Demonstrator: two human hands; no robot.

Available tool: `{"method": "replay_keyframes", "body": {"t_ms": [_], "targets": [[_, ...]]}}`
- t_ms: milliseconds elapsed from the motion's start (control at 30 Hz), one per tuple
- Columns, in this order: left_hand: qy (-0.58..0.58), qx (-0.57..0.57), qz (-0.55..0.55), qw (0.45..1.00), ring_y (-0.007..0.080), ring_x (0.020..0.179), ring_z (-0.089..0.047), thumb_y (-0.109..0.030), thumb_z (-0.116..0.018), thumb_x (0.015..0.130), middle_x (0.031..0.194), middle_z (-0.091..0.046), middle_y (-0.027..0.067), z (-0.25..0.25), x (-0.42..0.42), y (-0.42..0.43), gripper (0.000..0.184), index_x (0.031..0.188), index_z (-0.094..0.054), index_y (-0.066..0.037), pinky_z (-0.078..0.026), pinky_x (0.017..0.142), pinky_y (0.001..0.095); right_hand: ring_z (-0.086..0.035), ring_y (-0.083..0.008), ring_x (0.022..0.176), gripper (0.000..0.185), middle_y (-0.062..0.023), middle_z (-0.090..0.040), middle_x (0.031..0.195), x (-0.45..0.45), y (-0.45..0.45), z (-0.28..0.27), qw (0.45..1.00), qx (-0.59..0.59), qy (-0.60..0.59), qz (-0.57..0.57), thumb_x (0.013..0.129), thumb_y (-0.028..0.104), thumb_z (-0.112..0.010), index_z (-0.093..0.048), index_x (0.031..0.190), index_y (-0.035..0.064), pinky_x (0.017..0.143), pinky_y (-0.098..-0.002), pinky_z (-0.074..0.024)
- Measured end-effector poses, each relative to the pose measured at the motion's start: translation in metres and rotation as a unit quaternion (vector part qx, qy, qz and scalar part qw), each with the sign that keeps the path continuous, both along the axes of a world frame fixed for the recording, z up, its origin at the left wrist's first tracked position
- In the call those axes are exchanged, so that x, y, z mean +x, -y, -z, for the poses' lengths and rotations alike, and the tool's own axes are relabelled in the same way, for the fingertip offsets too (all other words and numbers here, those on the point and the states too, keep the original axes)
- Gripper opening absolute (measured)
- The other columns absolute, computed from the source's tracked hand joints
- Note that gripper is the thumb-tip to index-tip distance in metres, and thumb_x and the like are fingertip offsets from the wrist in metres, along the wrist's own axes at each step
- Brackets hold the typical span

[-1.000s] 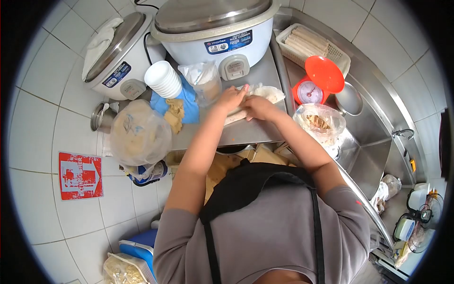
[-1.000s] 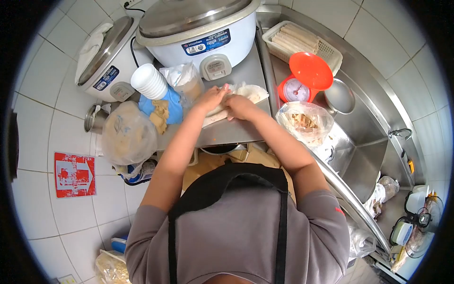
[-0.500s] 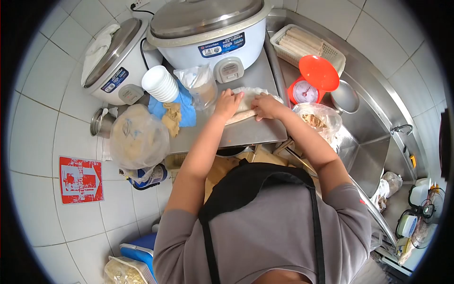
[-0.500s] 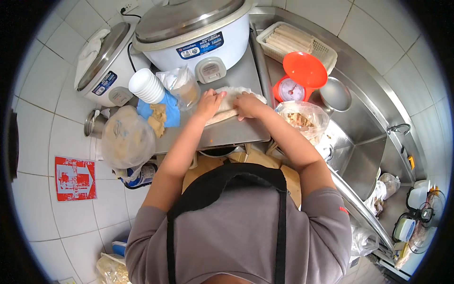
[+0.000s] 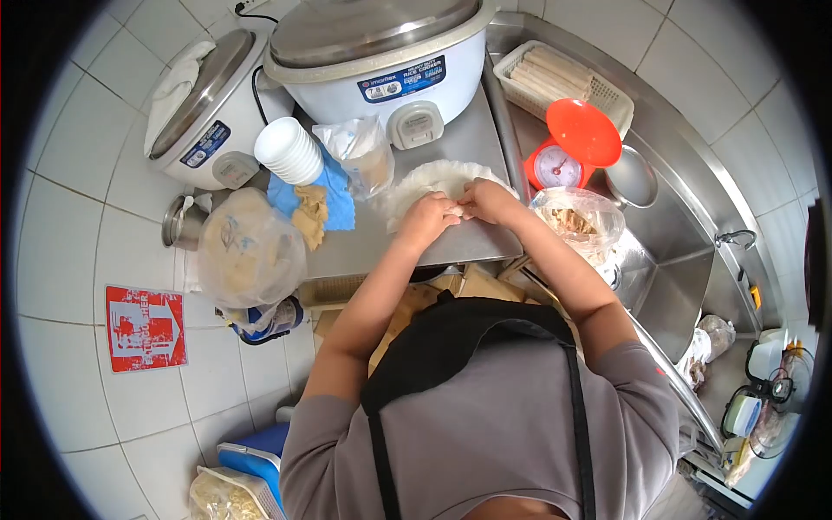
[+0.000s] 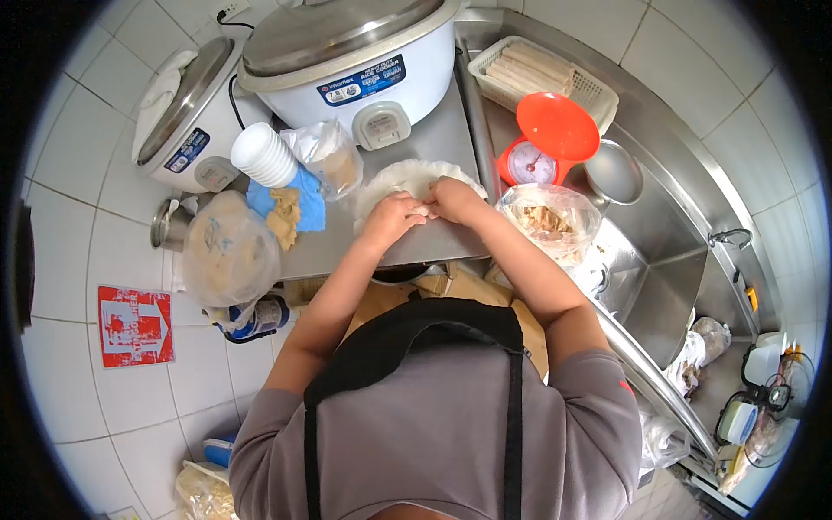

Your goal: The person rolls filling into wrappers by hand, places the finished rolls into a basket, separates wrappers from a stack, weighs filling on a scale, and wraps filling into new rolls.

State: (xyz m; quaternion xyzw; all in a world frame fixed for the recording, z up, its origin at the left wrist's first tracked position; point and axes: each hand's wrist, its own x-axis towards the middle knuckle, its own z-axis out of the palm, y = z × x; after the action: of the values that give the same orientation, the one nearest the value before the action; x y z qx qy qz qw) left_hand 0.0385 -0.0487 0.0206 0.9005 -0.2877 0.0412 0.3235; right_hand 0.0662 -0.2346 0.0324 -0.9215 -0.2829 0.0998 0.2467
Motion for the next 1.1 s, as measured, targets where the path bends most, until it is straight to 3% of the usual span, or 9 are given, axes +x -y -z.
{"method": "replay_keyframes", "body": {"t_ms": [333,467,567,600,700,800,833,933,1100], "targets": [[-0.016,-0.054,-0.011,0.998,0.0311,0.083,-0.057,-0.020,-0.073,0.066,0.089,-0.061,0.0146,0.003,-0.018,-0.049,0.039,0.099,-0.065,-0.002,-0.045,0.074,0.0357,-0.055,-0.0297,0.094,0.038,-0.0096,-0.060,0.091,-0.007,0.031,-0.001,1.000,0.012,-0.019,0.013,0.063,0.018,-0.071,-0.067,0.100,0.0109,0.082,-0.0380,-0.0441],[-0.031,-0.036,-0.003,0.999,0.0301,0.086,-0.058,-0.018,-0.072,0.070,0.093,-0.062,0.0142,-0.010,-0.025,-0.057,0.036,0.101,-0.064,-0.002,-0.046,0.077,0.0347,-0.053,-0.0304,0.097,0.034,-0.0103,-0.060,0.091,-0.008,0.033,-0.005,0.999,-0.029,0.021,0.010,0.062,0.021,-0.073,-0.066,0.093,0.0086,0.083,-0.0388,-0.0440],[0.060,-0.050,-0.030,0.997,0.0248,0.087,-0.060,-0.017,-0.067,0.076,0.094,-0.064,0.0118,0.007,-0.009,-0.054,0.030,0.103,-0.064,-0.003,-0.046,0.078,0.0318,-0.053,-0.0314,0.096,0.028,-0.0115,-0.059,0.092,-0.013,0.009,-0.013,0.996,-0.038,0.073,-0.029,0.061,0.023,-0.073,-0.063,0.081,0.0072,0.084,-0.0389,-0.0440],[-0.014,-0.087,-0.039,0.995,0.0227,0.086,-0.061,-0.018,-0.064,0.079,0.094,-0.065,0.0109,0.005,0.001,-0.051,0.029,0.104,-0.063,-0.003,-0.046,0.078,0.0309,-0.052,-0.0325,0.086,0.029,-0.0111,-0.055,0.081,-0.011,-0.005,0.000,0.992,0.028,0.112,-0.049,0.060,0.019,-0.074,-0.059,0.080,0.0050,0.075,-0.0421,-0.0427],[-0.176,-0.146,-0.067,0.971,0.0174,0.085,-0.061,-0.022,-0.055,0.087,0.095,-0.066,0.0086,0.005,0.040,-0.039,0.028,0.107,-0.062,-0.004,-0.047,0.079,0.0288,-0.053,-0.0331,0.094,0.031,-0.0137,-0.057,0.092,-0.016,-0.053,0.006,0.982,0.153,0.053,-0.094,0.061,0.009,-0.073,-0.060,0.089,0.0029,0.081,-0.0406,-0.0436],[-0.212,-0.107,-0.076,0.968,0.0149,0.084,-0.061,-0.026,-0.048,0.091,0.095,-0.067,0.0078,0.020,0.068,-0.038,0.031,0.109,-0.061,-0.004,-0.047,0.078,0.0278,-0.053,-0.0322,0.097,0.035,-0.0130,-0.058,0.098,-0.018,-0.078,0.012,0.986,0.090,0.097,-0.097,0.061,0.007,-0.072,-0.060,0.094,0.0033,0.084,-0.0396,-0.0438],[-0.228,-0.100,-0.077,0.966,0.0147,0.084,-0.061,-0.027,-0.046,0.092,0.095,-0.067,0.0077,0.022,0.072,-0.038,0.032,0.109,-0.061,-0.004,-0.047,0.078,0.0277,-0.052,-0.0316,0.101,0.029,-0.0139,-0.058,0.100,-0.020,-0.080,0.007,0.991,0.071,0.067,-0.089,0.060,0.009,-0.072,-0.059,0.084,0.0013,0.087,-0.0393,-0.0431],[-0.262,-0.076,-0.074,0.959,0.0151,0.085,-0.060,-0.029,-0.045,0.093,0.095,-0.066,0.0078,0.027,0.074,-0.040,0.033,0.109,-0.060,-0.004,-0.046,0.079,0.0273,-0.052,-0.0309,0.101,0.033,-0.0142,-0.058,0.101,-0.020,-0.082,0.000,0.995,-0.003,0.010,-0.100,0.059,0.010,-0.073,-0.058,0.088,0.0016,0.087,-0.0392,-0.0429],[-0.239,-0.087,-0.079,0.964,0.0183,0.086,-0.060,-0.035,-0.046,0.091,0.095,-0.065,0.0102,0.013,0.065,-0.039,0.038,0.107,-0.061,-0.004,-0.046,0.078,0.0286,-0.053,-0.0300,0.100,0.038,-0.0141,-0.058,0.101,-0.021,-0.096,-0.002,0.994,0.009,0.013,-0.113,0.061,0.011,-0.073,-0.057,0.094,0.0018,0.086,-0.0395,-0.0427]]}}
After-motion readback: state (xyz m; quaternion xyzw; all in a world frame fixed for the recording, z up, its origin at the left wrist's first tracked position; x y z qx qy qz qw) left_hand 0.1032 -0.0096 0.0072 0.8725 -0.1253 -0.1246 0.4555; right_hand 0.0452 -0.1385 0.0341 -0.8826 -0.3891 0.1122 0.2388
